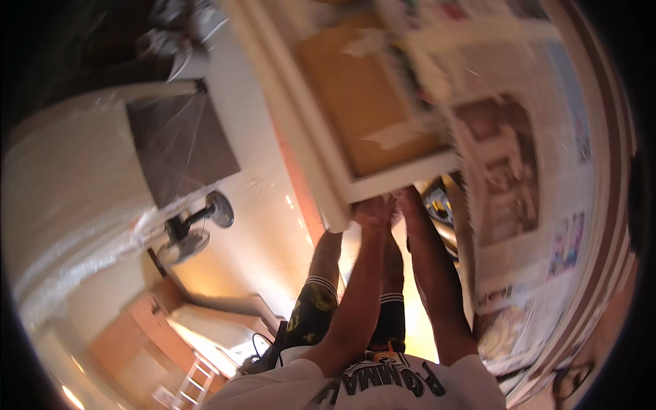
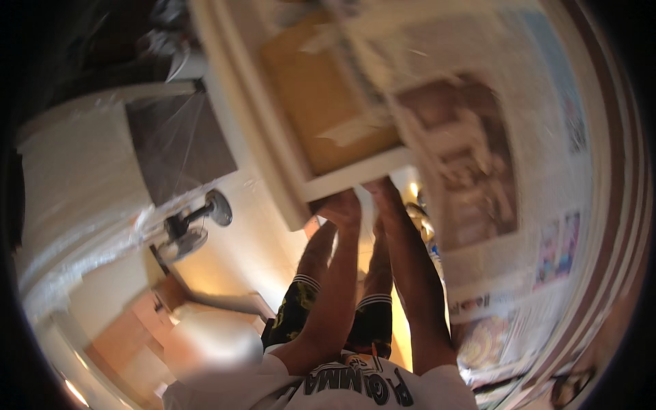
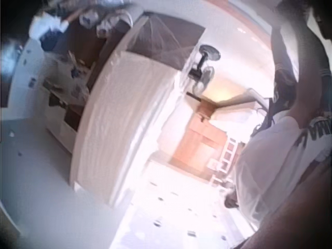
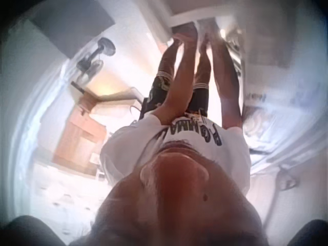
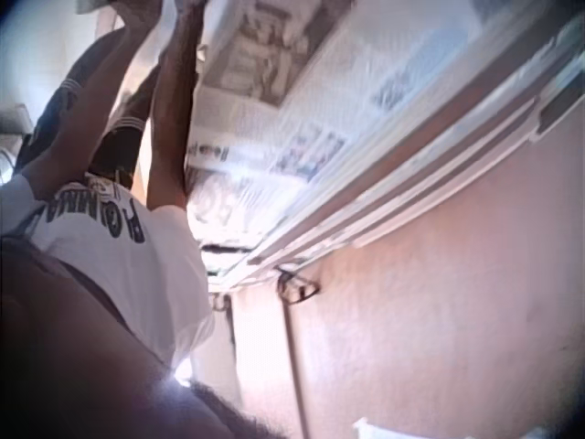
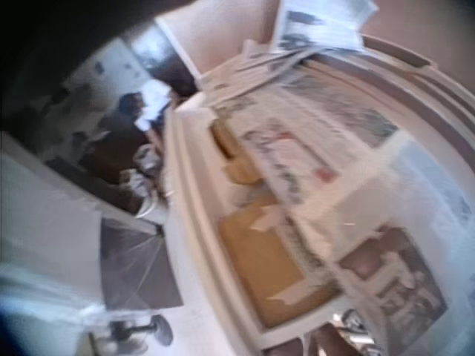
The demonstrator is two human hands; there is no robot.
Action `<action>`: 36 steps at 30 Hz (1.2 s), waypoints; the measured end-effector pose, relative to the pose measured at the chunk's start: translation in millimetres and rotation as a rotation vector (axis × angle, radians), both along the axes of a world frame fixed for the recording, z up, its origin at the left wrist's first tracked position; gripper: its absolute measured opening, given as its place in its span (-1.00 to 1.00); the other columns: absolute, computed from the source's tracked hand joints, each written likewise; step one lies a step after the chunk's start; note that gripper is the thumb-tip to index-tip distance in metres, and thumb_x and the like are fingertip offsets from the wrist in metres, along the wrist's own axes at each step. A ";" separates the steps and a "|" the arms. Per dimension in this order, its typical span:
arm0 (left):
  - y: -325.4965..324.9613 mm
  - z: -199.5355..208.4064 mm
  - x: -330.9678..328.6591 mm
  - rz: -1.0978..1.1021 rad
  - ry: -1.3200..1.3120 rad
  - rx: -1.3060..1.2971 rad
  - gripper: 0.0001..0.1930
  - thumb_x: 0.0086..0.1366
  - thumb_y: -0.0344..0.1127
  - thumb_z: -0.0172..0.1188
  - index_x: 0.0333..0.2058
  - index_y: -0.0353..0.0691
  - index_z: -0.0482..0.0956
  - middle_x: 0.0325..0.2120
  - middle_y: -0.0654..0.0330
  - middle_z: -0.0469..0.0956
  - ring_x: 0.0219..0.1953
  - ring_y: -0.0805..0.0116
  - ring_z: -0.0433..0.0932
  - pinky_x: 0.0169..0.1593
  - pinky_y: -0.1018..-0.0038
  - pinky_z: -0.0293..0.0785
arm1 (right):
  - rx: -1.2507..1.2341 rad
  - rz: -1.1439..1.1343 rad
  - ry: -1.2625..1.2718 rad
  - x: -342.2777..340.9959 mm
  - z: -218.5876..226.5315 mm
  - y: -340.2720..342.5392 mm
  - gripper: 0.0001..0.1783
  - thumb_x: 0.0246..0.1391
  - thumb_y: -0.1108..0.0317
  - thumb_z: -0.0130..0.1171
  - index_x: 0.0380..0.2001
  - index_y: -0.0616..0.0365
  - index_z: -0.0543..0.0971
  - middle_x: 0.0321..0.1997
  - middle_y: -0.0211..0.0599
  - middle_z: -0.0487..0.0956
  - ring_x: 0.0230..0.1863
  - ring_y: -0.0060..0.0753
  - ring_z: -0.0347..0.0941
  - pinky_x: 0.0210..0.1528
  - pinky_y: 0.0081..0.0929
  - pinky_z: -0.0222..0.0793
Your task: The person assembles a wooden cabinet by attaching a drawer front to the frame using masking tape. They also handle newspapers, placing them inside the drawer and on the work surface.
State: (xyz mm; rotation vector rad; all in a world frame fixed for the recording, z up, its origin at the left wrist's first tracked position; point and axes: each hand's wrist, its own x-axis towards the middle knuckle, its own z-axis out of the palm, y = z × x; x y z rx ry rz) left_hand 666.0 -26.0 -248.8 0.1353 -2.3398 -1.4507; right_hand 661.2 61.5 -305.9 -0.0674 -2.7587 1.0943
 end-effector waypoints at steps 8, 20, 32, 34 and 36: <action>-2.4 14.6 0.7 0.092 -0.094 -0.047 -0.62 0.21 -0.44 0.32 0.00 -0.42 0.53 -0.12 -0.03 0.62 -0.12 0.11 0.63 -0.06 0.25 0.60 | 0.013 -0.127 -0.148 44.1 -5.6 0.2 -0.49 0.14 0.19 0.30 0.17 -0.02 0.52 0.18 -0.15 0.53 0.22 -0.04 0.42 0.25 -0.12 0.36; -11.0 25.2 4.7 0.178 -0.177 -0.064 -0.59 0.18 -0.34 0.32 0.02 -0.31 0.60 -0.16 0.02 0.63 -0.11 0.06 0.61 -0.02 0.22 0.52 | 0.005 -0.296 -0.291 81.5 -26.7 3.7 -0.47 0.17 0.21 0.28 0.19 0.04 0.48 0.19 -0.13 0.52 0.22 -0.08 0.41 0.25 -0.14 0.36; -2.8 13.3 -7.3 0.319 -0.093 -0.102 -0.63 0.06 -0.30 0.39 -0.13 -0.29 0.68 -0.35 0.09 0.59 -0.28 0.15 0.59 -0.18 0.28 0.48 | -0.023 -0.282 -0.341 96.0 -39.1 20.0 -0.46 0.21 0.23 0.26 0.22 0.11 0.44 0.20 -0.10 0.50 0.22 -0.12 0.41 0.25 -0.17 0.36; -1.9 14.2 -9.4 0.323 -0.071 -0.127 -0.63 0.09 -0.24 0.42 -0.15 -0.29 0.68 -0.38 0.10 0.58 -0.32 0.17 0.59 -0.23 0.29 0.49 | -0.026 -0.294 -0.341 94.4 -40.0 20.8 -0.46 0.21 0.23 0.26 0.22 0.12 0.43 0.21 -0.10 0.50 0.22 -0.12 0.41 0.25 -0.17 0.36; 0.4 14.9 -10.5 0.337 -0.062 -0.140 -0.64 0.10 -0.23 0.42 -0.14 -0.28 0.68 -0.36 0.10 0.60 -0.31 0.18 0.60 -0.23 0.29 0.50 | -0.031 -0.301 -0.344 93.1 -41.5 20.4 -0.45 0.22 0.24 0.26 0.23 0.13 0.42 0.21 -0.09 0.50 0.22 -0.13 0.41 0.25 -0.18 0.36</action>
